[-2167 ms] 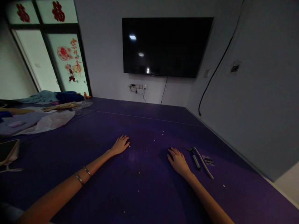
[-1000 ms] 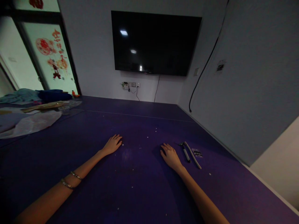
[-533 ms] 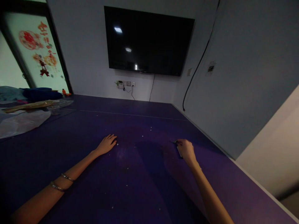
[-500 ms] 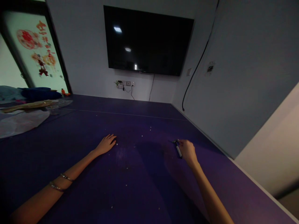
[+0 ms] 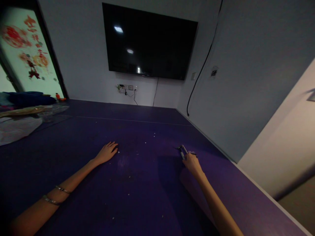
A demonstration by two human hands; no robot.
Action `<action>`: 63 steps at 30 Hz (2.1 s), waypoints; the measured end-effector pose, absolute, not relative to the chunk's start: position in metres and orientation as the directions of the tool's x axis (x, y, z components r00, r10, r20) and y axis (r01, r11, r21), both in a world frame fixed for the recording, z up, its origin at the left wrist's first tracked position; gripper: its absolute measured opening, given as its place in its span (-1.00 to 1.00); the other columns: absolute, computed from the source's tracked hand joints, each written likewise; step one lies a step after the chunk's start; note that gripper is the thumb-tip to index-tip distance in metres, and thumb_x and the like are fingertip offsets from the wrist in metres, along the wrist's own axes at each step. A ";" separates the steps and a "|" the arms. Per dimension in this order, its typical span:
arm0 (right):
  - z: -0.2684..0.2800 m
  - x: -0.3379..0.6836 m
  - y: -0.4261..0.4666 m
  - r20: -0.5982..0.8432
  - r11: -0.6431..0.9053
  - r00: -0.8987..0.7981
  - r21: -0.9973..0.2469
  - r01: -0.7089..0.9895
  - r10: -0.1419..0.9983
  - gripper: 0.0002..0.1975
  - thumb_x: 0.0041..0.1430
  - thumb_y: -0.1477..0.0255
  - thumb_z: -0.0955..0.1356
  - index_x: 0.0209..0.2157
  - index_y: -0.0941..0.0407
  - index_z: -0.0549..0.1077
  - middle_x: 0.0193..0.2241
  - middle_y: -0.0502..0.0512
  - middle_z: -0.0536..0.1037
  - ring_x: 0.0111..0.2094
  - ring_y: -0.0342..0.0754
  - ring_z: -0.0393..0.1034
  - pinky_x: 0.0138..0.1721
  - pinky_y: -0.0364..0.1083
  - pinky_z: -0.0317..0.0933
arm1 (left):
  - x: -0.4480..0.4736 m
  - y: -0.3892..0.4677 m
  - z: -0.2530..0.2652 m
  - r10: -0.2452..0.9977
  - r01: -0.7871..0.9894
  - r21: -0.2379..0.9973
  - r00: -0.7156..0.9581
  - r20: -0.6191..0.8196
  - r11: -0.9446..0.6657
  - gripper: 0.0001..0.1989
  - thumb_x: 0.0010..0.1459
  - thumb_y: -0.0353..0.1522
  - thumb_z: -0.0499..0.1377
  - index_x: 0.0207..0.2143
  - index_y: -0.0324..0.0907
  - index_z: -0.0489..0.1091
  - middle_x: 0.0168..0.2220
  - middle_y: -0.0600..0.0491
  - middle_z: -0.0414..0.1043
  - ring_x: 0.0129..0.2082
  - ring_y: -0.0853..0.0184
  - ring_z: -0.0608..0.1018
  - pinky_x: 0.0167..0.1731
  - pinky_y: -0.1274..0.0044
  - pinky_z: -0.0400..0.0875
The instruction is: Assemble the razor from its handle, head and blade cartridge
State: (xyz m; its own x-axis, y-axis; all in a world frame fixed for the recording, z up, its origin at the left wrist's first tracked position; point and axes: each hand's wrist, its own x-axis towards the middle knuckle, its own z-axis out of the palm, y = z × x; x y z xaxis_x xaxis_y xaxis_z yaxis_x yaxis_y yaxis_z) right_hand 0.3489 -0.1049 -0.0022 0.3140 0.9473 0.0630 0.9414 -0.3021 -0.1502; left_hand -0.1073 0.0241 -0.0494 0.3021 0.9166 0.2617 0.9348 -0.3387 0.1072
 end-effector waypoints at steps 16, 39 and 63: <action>-0.001 0.329 -0.104 0.238 -0.200 0.289 -0.340 0.919 0.927 -0.76 0.04 0.44 0.24 -0.40 0.15 0.54 -0.52 0.14 0.54 -0.45 -0.04 0.43 -0.53 -0.20 0.03 | 0.006 -0.022 -0.001 0.741 0.589 0.465 0.412 0.531 -0.661 -0.80 0.10 -0.40 0.02 -0.30 -0.19 0.43 -0.15 -0.02 0.44 -0.09 0.32 0.42 -0.02 0.46 0.23; 0.019 0.193 -0.122 0.378 0.135 -0.078 -0.127 0.983 0.922 -0.67 0.13 0.61 0.15 -0.10 0.21 0.37 -0.22 0.28 0.40 -0.19 0.03 0.29 -0.19 -0.09 0.18 | 0.094 -0.031 0.011 0.945 0.547 0.787 0.296 0.138 -0.286 -0.56 0.02 -0.09 0.04 -0.57 -0.29 0.42 -0.66 0.05 0.37 -0.64 0.40 0.40 -0.65 0.62 0.15; 0.008 0.357 -0.107 0.300 -0.094 0.151 -0.197 0.976 0.942 -0.72 0.09 0.41 0.19 -0.38 0.16 0.51 -0.36 0.17 0.54 -0.34 0.00 0.42 -0.35 -0.16 0.13 | -0.006 0.024 0.015 0.952 0.901 0.354 0.296 -0.077 -0.251 -0.74 -0.02 -0.30 0.03 -0.60 -0.26 0.39 -0.66 0.00 0.38 -0.61 0.37 0.46 -0.53 0.60 0.30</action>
